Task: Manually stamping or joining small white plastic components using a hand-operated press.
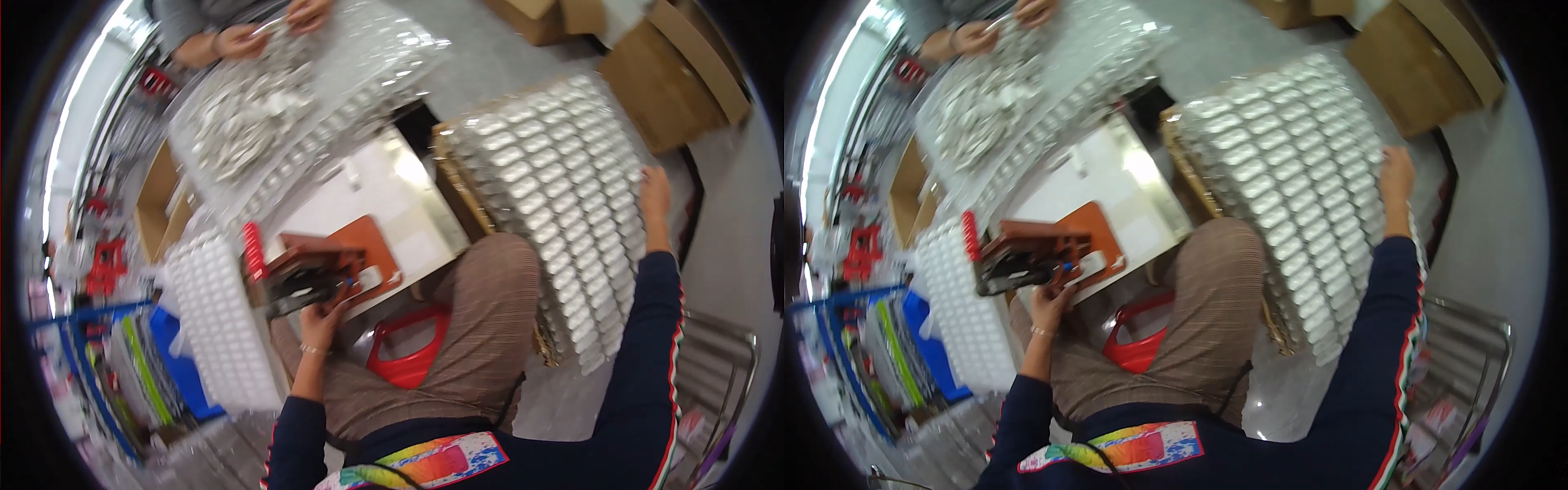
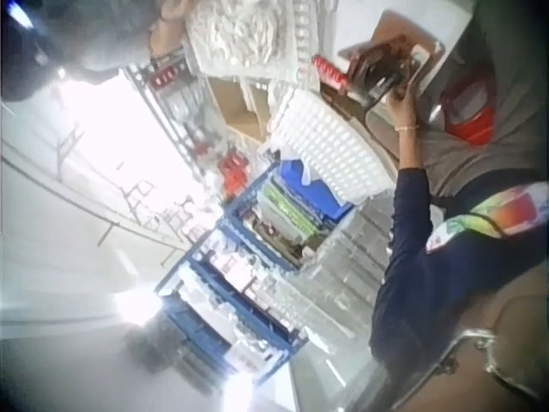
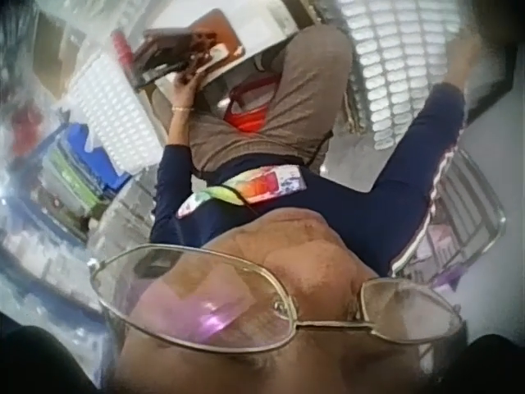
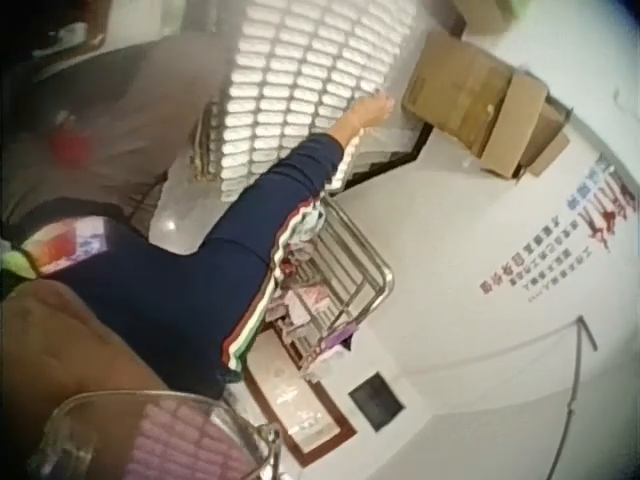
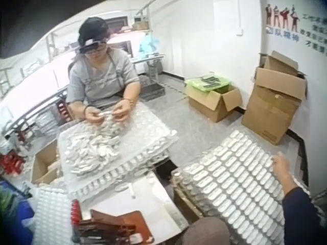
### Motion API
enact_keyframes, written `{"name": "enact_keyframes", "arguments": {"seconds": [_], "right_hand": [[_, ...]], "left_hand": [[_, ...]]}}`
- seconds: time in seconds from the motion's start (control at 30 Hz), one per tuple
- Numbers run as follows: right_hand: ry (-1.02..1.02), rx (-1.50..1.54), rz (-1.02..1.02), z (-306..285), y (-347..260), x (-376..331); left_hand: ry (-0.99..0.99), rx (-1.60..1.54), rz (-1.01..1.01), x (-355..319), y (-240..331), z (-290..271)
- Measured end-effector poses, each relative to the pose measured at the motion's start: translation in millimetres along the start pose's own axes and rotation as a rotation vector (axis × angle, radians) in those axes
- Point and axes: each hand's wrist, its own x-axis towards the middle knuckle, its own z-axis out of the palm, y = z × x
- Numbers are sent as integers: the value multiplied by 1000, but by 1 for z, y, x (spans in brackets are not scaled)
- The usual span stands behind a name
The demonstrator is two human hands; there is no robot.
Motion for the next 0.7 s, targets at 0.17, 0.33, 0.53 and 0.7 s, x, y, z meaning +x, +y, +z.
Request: {"name": "enact_keyframes", "arguments": {"seconds": [0.17, 0.33, 0.53, 0.7], "right_hand": [[-39, 59, 140, 5, -48, 14], [-103, 750, -174, 14, -182, 45], [-596, 991, -201, -22, -451, 5], [-593, 712, -109, -8, -550, -26]], "left_hand": [[-23, 3, 43, -4, 18, 2], [-47, -36, 11, -1, 7, 1], [-70, -11, 60, -3, 14, -1], [-56, -49, 194, -3, 6, 3]]}}
